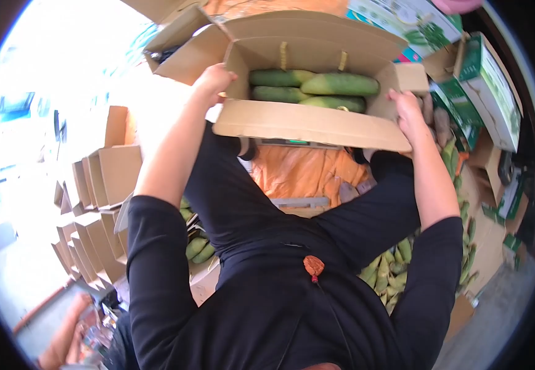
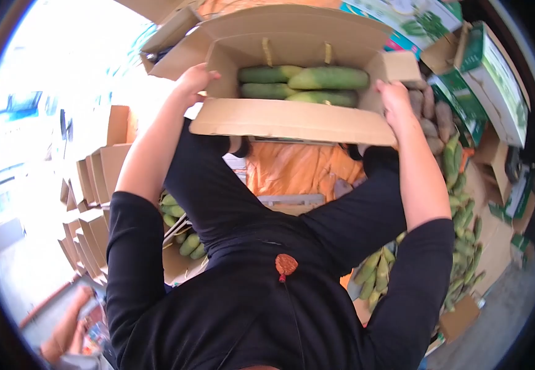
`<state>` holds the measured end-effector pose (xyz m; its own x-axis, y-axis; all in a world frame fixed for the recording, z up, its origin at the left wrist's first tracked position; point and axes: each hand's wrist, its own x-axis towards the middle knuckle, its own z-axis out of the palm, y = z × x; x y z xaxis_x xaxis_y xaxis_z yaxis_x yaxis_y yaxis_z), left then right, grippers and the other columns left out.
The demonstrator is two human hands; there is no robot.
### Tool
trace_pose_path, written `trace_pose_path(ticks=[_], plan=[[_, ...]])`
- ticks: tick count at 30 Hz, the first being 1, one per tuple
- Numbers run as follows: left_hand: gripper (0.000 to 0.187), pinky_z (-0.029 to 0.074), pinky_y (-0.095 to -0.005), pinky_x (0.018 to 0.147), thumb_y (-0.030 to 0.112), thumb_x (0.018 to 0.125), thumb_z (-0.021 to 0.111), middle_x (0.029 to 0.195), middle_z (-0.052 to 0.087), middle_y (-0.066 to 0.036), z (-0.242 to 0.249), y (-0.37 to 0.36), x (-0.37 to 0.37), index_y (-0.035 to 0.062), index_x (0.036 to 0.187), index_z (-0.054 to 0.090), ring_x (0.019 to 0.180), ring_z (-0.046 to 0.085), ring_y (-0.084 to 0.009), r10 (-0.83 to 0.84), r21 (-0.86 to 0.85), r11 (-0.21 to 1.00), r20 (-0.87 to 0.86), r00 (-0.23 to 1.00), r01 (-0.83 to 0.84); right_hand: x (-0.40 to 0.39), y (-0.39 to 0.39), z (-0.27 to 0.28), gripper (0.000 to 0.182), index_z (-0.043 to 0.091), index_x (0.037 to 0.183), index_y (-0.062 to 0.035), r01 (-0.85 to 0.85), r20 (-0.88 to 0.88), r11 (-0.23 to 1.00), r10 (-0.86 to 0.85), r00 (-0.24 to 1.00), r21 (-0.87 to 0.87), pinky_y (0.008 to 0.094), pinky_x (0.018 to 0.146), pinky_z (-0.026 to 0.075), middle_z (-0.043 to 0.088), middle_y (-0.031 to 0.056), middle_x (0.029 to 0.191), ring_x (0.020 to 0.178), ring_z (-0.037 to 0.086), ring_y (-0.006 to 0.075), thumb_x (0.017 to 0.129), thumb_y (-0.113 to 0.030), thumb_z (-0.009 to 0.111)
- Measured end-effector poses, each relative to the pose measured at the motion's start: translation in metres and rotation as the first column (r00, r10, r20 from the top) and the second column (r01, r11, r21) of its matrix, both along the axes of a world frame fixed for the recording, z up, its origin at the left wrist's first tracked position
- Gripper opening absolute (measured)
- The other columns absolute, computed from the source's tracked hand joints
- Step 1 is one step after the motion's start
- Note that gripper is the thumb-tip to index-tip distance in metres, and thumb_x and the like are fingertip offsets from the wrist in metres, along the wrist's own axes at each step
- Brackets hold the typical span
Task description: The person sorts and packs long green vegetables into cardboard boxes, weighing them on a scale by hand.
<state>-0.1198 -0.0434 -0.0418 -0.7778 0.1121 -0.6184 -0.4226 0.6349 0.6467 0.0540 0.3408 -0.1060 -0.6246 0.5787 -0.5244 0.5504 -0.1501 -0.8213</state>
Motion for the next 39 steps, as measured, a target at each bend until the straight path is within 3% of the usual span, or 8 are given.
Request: trace_pose_path(ticks=[1,11,17,22,31,33,37,39], plan=[[0.029,0.048,-0.0495,0.076,0.017,0.092,0.049,0.116,0.051,-0.003,0.003,-0.001,-0.003,0.0127,0.12,0.05,0.107,0.05,-0.0205,-0.038,0.003,0.999,0.065,0.997,0.038,0.0,-0.002,0.004,0.018,0.058,0.094,0.0001,0.014,-0.017,1.0,-0.014,1.0,-0.007,0.0364,0.07,0.046,0.061,0.0103,0.084,0.078,0.057,0.0212,0.083,-0.014,0.061],[0.026,0.055,-0.0388,0.058,0.017,0.091,0.05,0.101,0.054,-0.006,0.023,-0.002,-0.024,0.0081,0.115,0.049,0.088,0.057,-0.0196,-0.203,0.027,0.979,0.217,0.955,0.202,-0.007,0.009,0.004,0.013,0.058,0.08,-0.0017,-0.078,-0.084,0.997,0.077,0.993,-0.01,0.0317,0.068,0.043,0.06,0.0066,0.078,0.073,0.054,0.018,0.084,-0.014,0.06],[0.023,0.058,-0.0368,0.051,0.015,0.088,0.049,0.094,0.054,-0.008,0.001,-0.006,-0.034,0.0058,0.109,0.052,0.081,0.058,-0.0194,-0.277,-0.112,0.952,0.077,0.958,0.284,-0.015,0.019,0.001,0.015,0.058,0.079,-0.0018,-0.154,-0.063,0.987,0.157,0.986,0.039,0.0303,0.07,0.042,0.06,0.0057,0.077,0.074,0.053,0.0158,0.085,-0.015,0.06],[0.018,0.048,-0.0326,0.038,0.009,0.085,0.047,0.079,0.055,-0.006,0.004,-0.012,-0.027,0.0027,0.099,0.055,0.059,0.058,-0.0192,-0.207,-0.017,0.978,-0.029,0.978,0.207,-0.018,0.013,0.015,0.015,0.058,0.079,-0.0013,-0.19,-0.102,0.975,0.201,0.974,0.112,0.028,0.071,0.04,0.059,0.0047,0.078,0.075,0.052,0.0143,0.086,-0.015,0.06],[0.027,0.055,-0.0331,0.048,0.007,0.083,0.048,0.088,0.063,-0.011,0.031,-0.056,-0.048,-0.0015,0.108,0.056,0.07,0.064,-0.0247,-0.157,-0.111,0.984,-0.136,0.978,0.143,-0.049,-0.03,0.069,0.017,0.058,0.088,0.001,-0.17,-0.099,0.985,0.172,0.98,0.032,0.0269,0.072,0.04,0.059,0.0038,0.083,0.075,0.052,0.0132,0.085,-0.015,0.061],[0.028,0.048,-0.0316,0.039,0.011,0.082,0.05,0.077,0.059,-0.005,0.035,-0.08,-0.051,0.0051,0.108,0.058,0.064,0.059,-0.0175,-0.089,-0.141,0.988,-0.218,0.972,0.059,-0.059,-0.055,0.083,0.019,0.059,0.094,0.002,-0.212,-0.218,0.973,0.226,0.949,0.087,0.027,0.071,0.041,0.06,0.0042,0.085,0.077,0.053,0.013,0.085,-0.015,0.062],[0.033,0.047,-0.0304,0.047,0.015,0.084,0.051,0.079,0.059,-0.003,0.047,-0.149,-0.045,0.0069,0.115,0.054,0.066,0.059,-0.0156,0.086,-0.096,0.989,-0.266,0.96,-0.115,-0.091,-0.112,0.101,0.023,0.06,0.099,0.0025,-0.302,-0.198,0.943,0.325,0.925,0.138,0.0275,0.072,0.042,0.06,0.0049,0.086,0.079,0.054,0.0135,0.084,-0.014,0.062],[0.017,0.044,-0.0301,0.048,0.016,0.085,0.051,0.08,0.059,-0.002,0.064,-0.186,-0.034,0.0071,0.099,0.056,0.068,0.057,-0.0126,0.108,-0.071,0.989,-0.222,0.969,-0.126,-0.107,-0.149,0.108,0.023,0.06,0.092,0.0035,-0.381,-0.267,0.92,0.391,0.881,0.093,0.0295,0.078,0.042,0.062,0.0084,0.088,0.083,0.055,0.0156,0.084,-0.018,0.062]])
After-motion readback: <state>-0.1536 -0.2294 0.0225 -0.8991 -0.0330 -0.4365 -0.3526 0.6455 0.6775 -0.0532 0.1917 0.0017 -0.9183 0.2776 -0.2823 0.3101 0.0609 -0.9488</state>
